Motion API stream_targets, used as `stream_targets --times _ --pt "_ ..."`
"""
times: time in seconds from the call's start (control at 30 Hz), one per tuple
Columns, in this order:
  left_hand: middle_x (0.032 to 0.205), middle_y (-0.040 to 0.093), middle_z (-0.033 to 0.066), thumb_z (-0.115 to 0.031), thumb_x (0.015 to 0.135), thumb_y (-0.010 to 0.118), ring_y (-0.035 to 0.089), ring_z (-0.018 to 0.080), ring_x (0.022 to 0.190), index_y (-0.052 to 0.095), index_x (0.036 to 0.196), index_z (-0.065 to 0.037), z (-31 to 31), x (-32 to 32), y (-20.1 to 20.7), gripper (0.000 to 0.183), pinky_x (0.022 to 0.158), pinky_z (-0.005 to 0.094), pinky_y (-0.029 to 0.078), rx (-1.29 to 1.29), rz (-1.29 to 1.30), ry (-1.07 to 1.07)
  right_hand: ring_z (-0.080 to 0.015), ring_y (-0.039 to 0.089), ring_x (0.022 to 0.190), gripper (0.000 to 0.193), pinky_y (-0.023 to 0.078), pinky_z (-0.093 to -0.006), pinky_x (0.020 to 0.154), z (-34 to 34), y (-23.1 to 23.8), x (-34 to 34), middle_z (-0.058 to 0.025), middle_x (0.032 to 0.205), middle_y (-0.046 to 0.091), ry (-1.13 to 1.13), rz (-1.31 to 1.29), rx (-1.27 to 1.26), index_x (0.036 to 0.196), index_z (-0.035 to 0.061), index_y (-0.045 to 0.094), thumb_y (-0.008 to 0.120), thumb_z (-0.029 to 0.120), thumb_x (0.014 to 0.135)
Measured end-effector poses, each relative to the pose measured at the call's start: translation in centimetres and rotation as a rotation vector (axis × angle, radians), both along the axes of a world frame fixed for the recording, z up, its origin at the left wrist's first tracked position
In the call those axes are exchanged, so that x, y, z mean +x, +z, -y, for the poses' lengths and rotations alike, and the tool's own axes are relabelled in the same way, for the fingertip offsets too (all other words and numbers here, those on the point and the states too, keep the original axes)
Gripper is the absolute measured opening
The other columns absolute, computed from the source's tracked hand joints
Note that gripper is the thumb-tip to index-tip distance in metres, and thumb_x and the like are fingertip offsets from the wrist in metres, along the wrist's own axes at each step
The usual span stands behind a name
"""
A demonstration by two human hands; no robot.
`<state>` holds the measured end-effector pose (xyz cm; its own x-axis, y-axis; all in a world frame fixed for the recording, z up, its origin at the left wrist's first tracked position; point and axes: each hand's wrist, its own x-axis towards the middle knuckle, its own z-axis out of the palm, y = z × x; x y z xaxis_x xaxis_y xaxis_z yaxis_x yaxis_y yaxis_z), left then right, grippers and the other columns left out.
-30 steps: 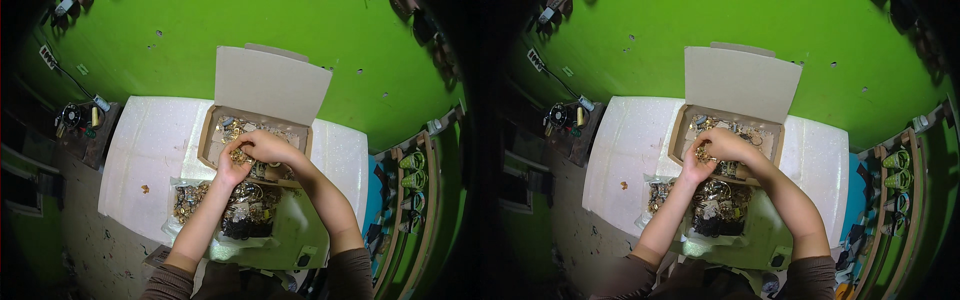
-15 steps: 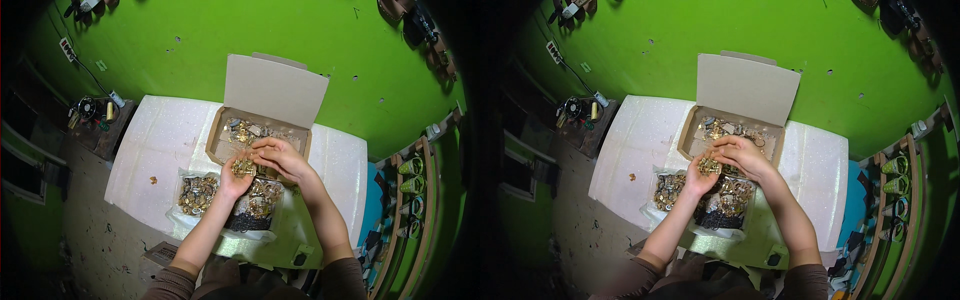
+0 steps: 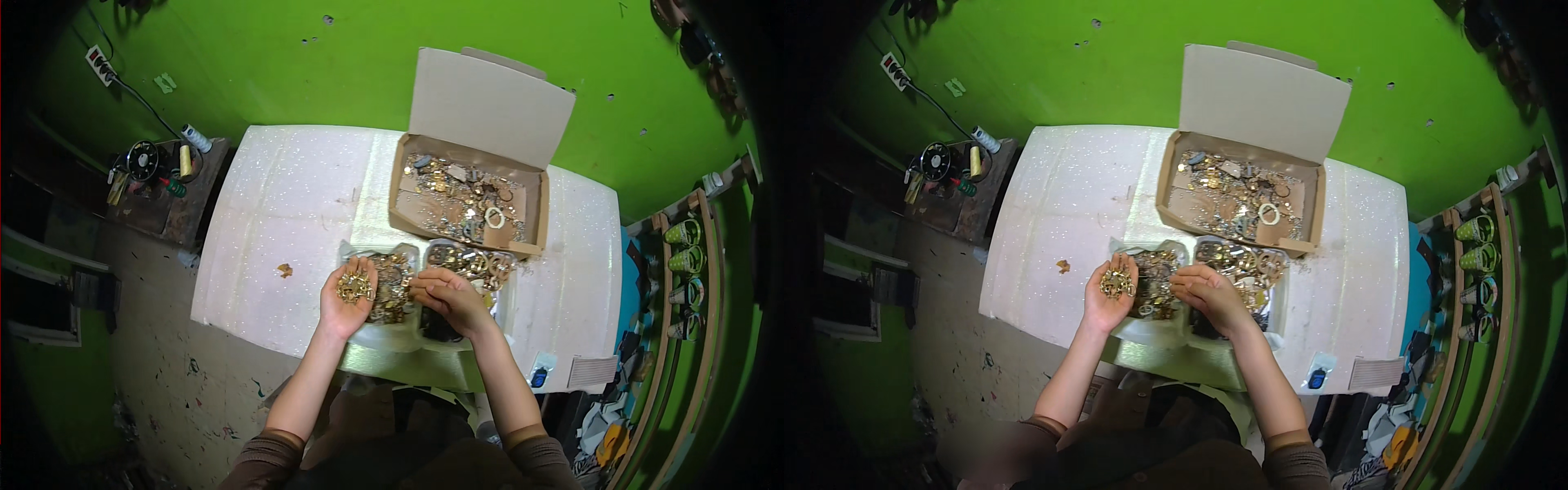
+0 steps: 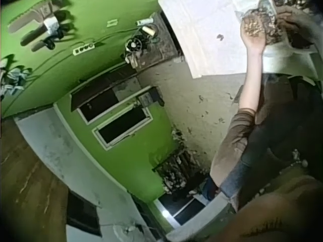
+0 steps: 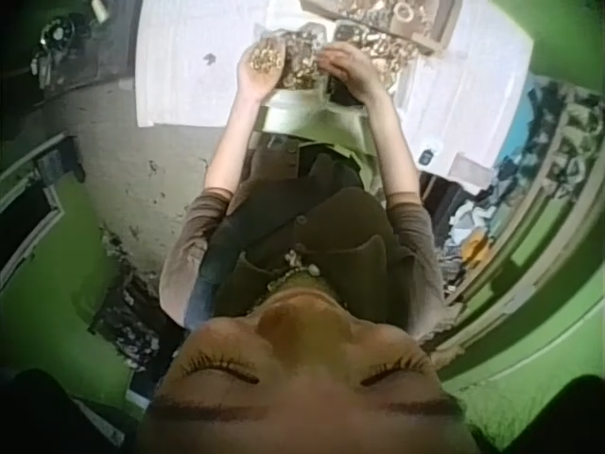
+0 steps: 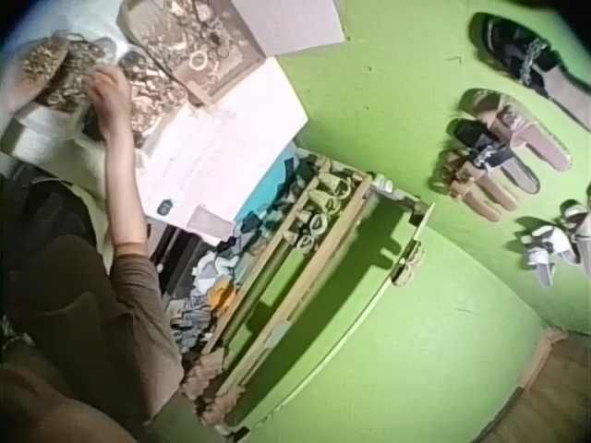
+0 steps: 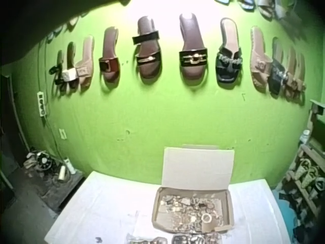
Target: Sorting through a box of small metal shoe hardware and components on a table.
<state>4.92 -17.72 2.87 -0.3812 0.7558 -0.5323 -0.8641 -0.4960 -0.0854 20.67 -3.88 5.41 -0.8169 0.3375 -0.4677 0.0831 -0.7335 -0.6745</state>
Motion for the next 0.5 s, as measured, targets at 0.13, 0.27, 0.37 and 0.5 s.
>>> stream_targets --times 0.13,0.27,0.37,0.5 --pt "0.102 0.053 0.0109 -0.016 0.087 0.038 0.05 0.0234 0.102 0.05 0.099 0.0 1.8 -1.6 -0.4 0.023 0.093 0.0353 0.041 -0.088 -0.058 -0.109 -0.0067 0.053 0.075 0.027 0.039 -0.015 0.058 3.1 0.0 -1.8 -0.0047 0.103 0.058 -0.003 0.081 0.096 0.111 0.0042 0.047 0.048 0.007 0.084" --pt "0.102 0.053 0.0105 -0.017 0.087 0.038 0.049 0.0226 0.103 0.049 0.101 0.0 2.4 -2.4 -1.2 0.024 0.092 0.0352 0.041 -0.075 -0.066 -0.238 -0.0047 0.048 0.067 0.026 0.036 -0.0153 0.055 6.8 -0.6 -3.6 -0.0014 0.092 0.059 -0.136 0.097 0.223 0.109 0.0045 0.049 0.051 0.011 0.084" --pt "0.103 0.053 0.0108 -0.017 0.087 0.038 0.049 0.0224 0.103 0.05 0.1 0.0 2.2 -2.5 -2.0 0.024 0.093 0.0342 0.039 -0.031 -0.041 -0.263 -0.0046 0.045 0.06 0.02 0.037 -0.0177 0.054 9.8 -1.3 -4.9 0.0022 0.073 0.055 -0.077 0.168 0.717 0.096 0.0025 0.055 0.058 0.013 0.08" --pt "0.101 0.055 0.0106 -0.017 0.086 0.039 0.05 0.0227 0.101 0.052 0.098 -0.001 2.4 -1.8 -3.1 0.025 0.091 0.0347 0.038 0.025 -0.075 -0.314 -0.0084 0.049 0.056 0.019 0.041 -0.0229 0.053 11.8 -1.6 -5.8 -0.0038 0.062 0.054 -0.205 0.387 1.122 0.088 0.0001 0.056 0.062 0.01 0.073"
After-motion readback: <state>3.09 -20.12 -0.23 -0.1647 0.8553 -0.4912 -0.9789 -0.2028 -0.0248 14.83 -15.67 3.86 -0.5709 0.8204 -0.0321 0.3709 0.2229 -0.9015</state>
